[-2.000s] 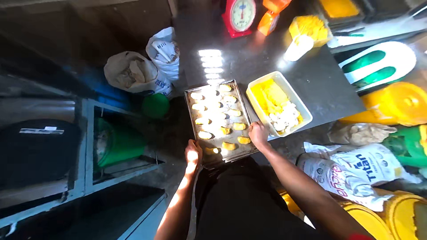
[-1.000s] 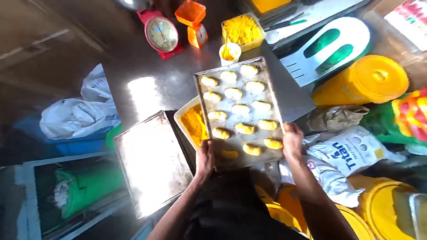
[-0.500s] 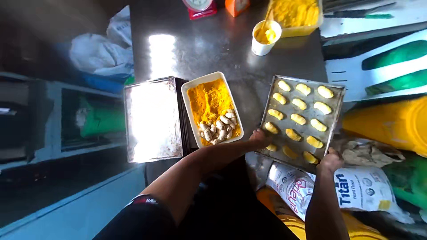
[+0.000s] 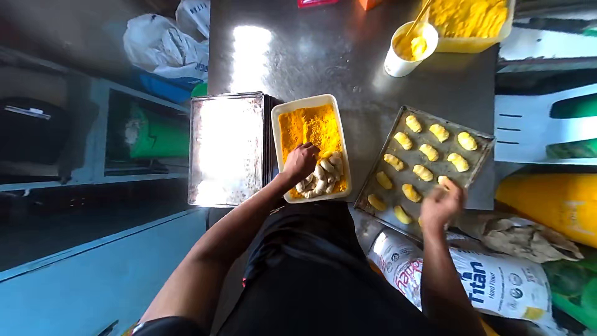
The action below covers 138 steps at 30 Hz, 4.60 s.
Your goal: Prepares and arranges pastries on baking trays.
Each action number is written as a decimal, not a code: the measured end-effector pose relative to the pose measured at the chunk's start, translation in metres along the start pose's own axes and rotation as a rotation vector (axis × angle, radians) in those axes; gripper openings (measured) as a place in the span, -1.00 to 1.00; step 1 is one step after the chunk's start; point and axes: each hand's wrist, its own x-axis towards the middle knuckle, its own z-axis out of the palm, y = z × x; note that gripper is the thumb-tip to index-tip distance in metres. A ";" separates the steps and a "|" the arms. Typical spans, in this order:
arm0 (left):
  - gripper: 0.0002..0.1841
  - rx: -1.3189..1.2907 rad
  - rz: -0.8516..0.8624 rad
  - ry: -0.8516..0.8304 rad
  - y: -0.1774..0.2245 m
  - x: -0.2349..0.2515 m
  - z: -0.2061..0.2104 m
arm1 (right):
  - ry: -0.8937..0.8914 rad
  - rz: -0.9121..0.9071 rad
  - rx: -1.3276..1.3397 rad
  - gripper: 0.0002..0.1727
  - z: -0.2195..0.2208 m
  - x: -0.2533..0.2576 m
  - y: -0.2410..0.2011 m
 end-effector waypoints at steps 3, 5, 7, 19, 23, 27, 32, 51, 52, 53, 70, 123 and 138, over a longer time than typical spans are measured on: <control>-0.67 0.091 0.174 -0.114 -0.006 0.005 0.019 | -0.222 -0.386 0.171 -0.67 0.043 0.016 -0.105; -0.69 0.117 0.154 -0.161 0.000 0.011 0.035 | -0.377 -0.550 0.197 -0.69 0.075 0.020 -0.158; -0.70 0.142 0.086 -0.153 0.008 0.013 0.046 | -0.546 -0.638 0.138 -0.69 0.107 0.023 -0.193; -0.34 0.101 -0.142 -0.332 -0.057 0.020 0.005 | -1.133 -0.572 -0.582 -0.65 0.178 0.015 -0.245; -0.42 0.044 0.001 -0.284 -0.064 0.012 0.008 | -1.298 -0.483 -0.497 -0.48 0.183 0.030 -0.244; -0.51 -0.021 0.053 -0.271 -0.061 0.012 0.021 | -1.309 -0.425 -0.354 -0.66 0.188 0.046 -0.250; -0.37 -0.075 -0.233 -0.291 -0.061 0.030 0.030 | -0.919 -0.345 -0.092 -0.59 0.202 0.053 -0.264; -0.63 -0.294 -0.299 0.004 -0.085 0.043 -0.025 | -1.060 -0.554 -0.046 -0.45 0.228 0.036 -0.255; -0.61 -0.213 -0.358 0.029 -0.085 0.051 -0.024 | -1.097 -0.556 -0.050 -0.52 0.233 0.035 -0.254; -0.59 -0.136 -0.421 0.023 -0.084 0.059 -0.022 | -1.118 -0.563 -0.054 -0.54 0.237 0.037 -0.253; -0.56 -0.230 -0.509 0.180 -0.055 0.036 0.008 | -0.776 -0.327 -0.048 -0.44 0.226 0.004 -0.230; -0.61 -0.484 -0.147 0.116 -0.281 -0.052 -0.175 | -0.518 -0.161 -0.065 -0.67 0.197 -0.042 -0.344; -0.74 -0.103 -0.091 0.040 -0.482 -0.007 -0.238 | -0.505 -0.053 0.296 -0.79 0.465 -0.101 -0.558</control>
